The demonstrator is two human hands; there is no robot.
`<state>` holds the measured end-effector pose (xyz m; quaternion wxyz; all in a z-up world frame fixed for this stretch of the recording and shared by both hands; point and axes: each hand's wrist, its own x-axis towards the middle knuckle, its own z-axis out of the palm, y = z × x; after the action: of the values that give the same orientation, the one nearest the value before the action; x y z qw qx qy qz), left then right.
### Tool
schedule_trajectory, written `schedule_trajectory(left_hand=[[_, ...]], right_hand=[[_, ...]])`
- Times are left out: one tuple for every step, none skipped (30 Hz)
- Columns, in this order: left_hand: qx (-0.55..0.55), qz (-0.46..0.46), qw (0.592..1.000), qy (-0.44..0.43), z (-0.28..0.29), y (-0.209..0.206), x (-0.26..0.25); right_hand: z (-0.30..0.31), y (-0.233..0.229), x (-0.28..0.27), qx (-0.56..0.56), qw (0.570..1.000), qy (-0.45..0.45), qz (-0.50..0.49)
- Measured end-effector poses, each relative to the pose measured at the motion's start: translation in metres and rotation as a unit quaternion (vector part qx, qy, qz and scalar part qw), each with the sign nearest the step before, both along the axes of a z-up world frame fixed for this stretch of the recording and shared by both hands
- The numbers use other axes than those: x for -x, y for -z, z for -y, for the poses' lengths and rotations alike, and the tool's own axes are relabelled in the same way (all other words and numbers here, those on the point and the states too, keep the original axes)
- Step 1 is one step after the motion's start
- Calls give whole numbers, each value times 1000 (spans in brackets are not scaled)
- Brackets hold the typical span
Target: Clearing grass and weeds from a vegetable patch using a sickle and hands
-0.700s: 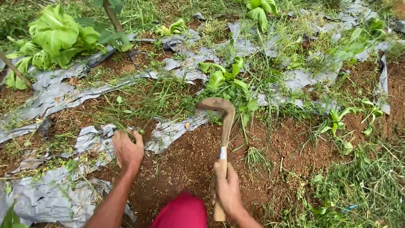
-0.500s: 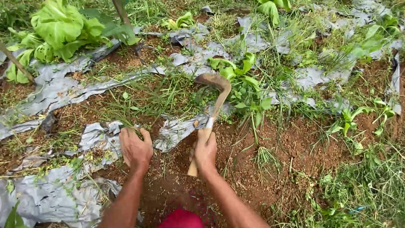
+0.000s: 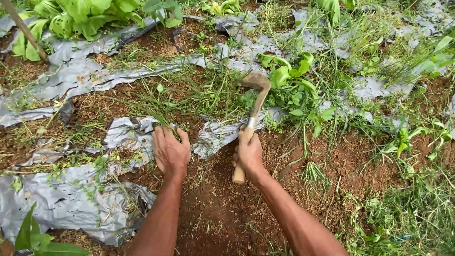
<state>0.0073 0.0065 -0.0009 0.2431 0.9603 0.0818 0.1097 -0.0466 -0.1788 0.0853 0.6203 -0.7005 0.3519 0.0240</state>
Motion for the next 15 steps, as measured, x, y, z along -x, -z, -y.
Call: schedule_trajectory(left_hand=[[-4, -8, 1000, 0, -5, 0, 9], [4, -17, 1000, -2, -3, -3, 6], [12, -27, 1000, -4, -1, -7, 3], [12, -24, 1000, -6, -1, -12, -2], [22, -17, 1000, -1, -1, -15, -6], [31, -23, 999, 3, -1, -15, 7], [30, -34, 999, 2, -5, -11, 13], [21, -32, 999, 5, -5, -10, 8], [11, -30, 999, 9, -4, -11, 2], [14, -25, 1000, 9, -3, -12, -2], [20, -19, 1000, 9, -1, -13, -5], [23, -23, 999, 8, -3, -11, 1], [23, -28, 999, 8, -6, -9, 1], [18, -25, 999, 8, -5, -9, 1], [14, -21, 1000, 8, -4, -9, 1]], right_hand=[[2, 2, 10, -4, 1000, 0, -8], [9, -1, 10, -6, 999, -24, -19], [18, -4, 10, -9, 998, -49, -31], [13, -16, 1, -8, 998, -50, -27], [8, -27, -8, -24, 999, -31, -21], [3, -35, -3, -40, 999, -9, -28], [-6, -29, 10, -41, 998, -10, -39], [-12, -26, 15, -51, 997, -25, -54], [-17, -25, 19, -60, 995, -39, -69], [-8, -33, 18, -57, 996, -39, -65], [2, -40, 19, -48, 996, -31, -61], [8, -44, 26, -42, 997, -24, -68], [6, -38, 17, -42, 996, -24, -73], [7, -32, 9, -45, 998, 1, -48], [9, -27, 1, -47, 998, 26, -23]])
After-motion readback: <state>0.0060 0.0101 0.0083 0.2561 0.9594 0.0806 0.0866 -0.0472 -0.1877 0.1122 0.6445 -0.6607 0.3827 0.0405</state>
